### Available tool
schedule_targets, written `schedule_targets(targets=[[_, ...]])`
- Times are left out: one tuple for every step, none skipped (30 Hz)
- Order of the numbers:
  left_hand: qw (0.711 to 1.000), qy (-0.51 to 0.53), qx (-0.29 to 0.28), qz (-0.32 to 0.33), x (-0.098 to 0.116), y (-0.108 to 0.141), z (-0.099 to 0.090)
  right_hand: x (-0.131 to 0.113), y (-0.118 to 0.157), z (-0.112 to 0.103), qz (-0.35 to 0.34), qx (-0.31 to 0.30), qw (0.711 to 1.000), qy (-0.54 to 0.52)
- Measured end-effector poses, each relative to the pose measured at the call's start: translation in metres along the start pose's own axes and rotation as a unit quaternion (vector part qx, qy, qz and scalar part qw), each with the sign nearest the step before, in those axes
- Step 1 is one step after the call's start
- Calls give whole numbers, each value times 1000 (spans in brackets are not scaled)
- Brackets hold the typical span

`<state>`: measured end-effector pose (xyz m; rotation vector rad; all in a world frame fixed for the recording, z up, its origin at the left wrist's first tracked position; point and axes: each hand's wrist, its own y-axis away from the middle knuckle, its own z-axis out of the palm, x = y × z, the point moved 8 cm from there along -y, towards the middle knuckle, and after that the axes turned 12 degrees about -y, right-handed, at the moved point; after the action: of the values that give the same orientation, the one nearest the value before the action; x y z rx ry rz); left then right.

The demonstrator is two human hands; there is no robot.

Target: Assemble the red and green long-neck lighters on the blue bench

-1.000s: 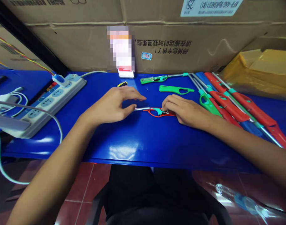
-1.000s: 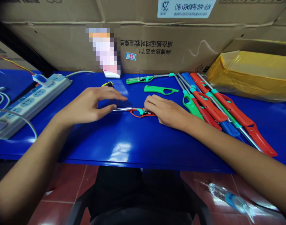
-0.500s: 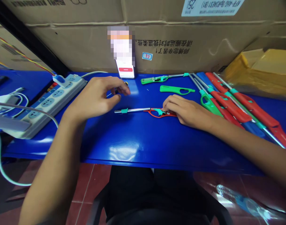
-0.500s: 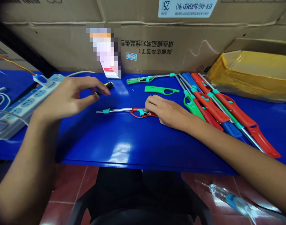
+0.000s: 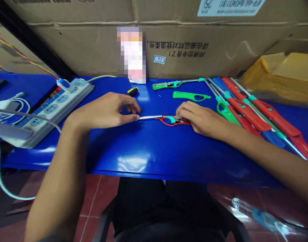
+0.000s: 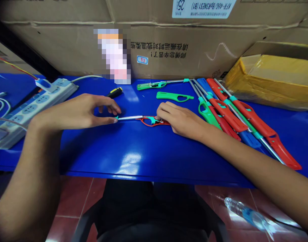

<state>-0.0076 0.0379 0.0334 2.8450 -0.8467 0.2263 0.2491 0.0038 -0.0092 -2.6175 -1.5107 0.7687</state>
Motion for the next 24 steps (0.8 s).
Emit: schedule_targets(targets=[[1000,-5,12,-2,2,0,-3,0,0,0,1,1,1000,-1],[999,-13,32,-9,2,0,-7,0,0,0,1,2,1000,-1],[998,-23,61,-23,2,1,-13,0,0,0,1,2,1000,0],[994,-34,96,-43,-1,2,-19,1,0,0,1,3,1000,2],[988,-44,134,-69,-4,3,-26,1,0,0,0,4,1000,3],[980,-50,166,-96,-8,5,-31,1,0,0,-2,5,1000,4],[973,-53,190,-122,-13,7,-34,1,0,0,-2,6,1000,4],[967,-52,205,-145,-17,8,-36,0,0,0,-3,7,1000,5],[962,-49,213,-163,-21,8,-36,0,0,0,-4,9,1000,6],[960,-46,216,-174,-24,7,-34,0,0,0,-5,10,1000,7],[959,-43,218,-178,-25,5,-32,0,0,0,-6,10,1000,7],[960,-42,217,-174,-24,2,-29,-1,0,0,-6,10,1000,7],[961,-41,217,-164,-22,-1,-26,-1,-1,0,-7,9,1000,7],[964,-40,217,-148,-19,-5,-22,-2,-1,0,-7,9,1000,6],[968,-39,215,-126,-14,-10,-18,-3,-1,0,-6,8,1000,5],[971,-41,213,-104,-9,-14,-13,-3,-2,0,-5,7,1000,7],[973,-43,211,-84,-4,-18,-9,-4,-2,0,-5,5,1000,10],[975,-45,207,-64,1,-21,-5,-5,-3,0,-4,2,1000,13],[977,-46,205,-45,6,-24,-1,-5,-3,0,-3,-3,1000,16],[978,-47,202,-28,10,-26,2,-5,-3,1,-1,-7,1000,19],[979,-46,197,-13,15,-28,5,-6,-3,1,0,-10,1000,20],[980,-45,192,0,18,-29,7,-6,-3,1,2,-14,1000,20],[982,-43,186,11,22,-30,9,-6,-3,1,5,-17,1000,20],[983,-39,181,19,25,-30,11,-5,-3,2,8,-19,1000,21]])
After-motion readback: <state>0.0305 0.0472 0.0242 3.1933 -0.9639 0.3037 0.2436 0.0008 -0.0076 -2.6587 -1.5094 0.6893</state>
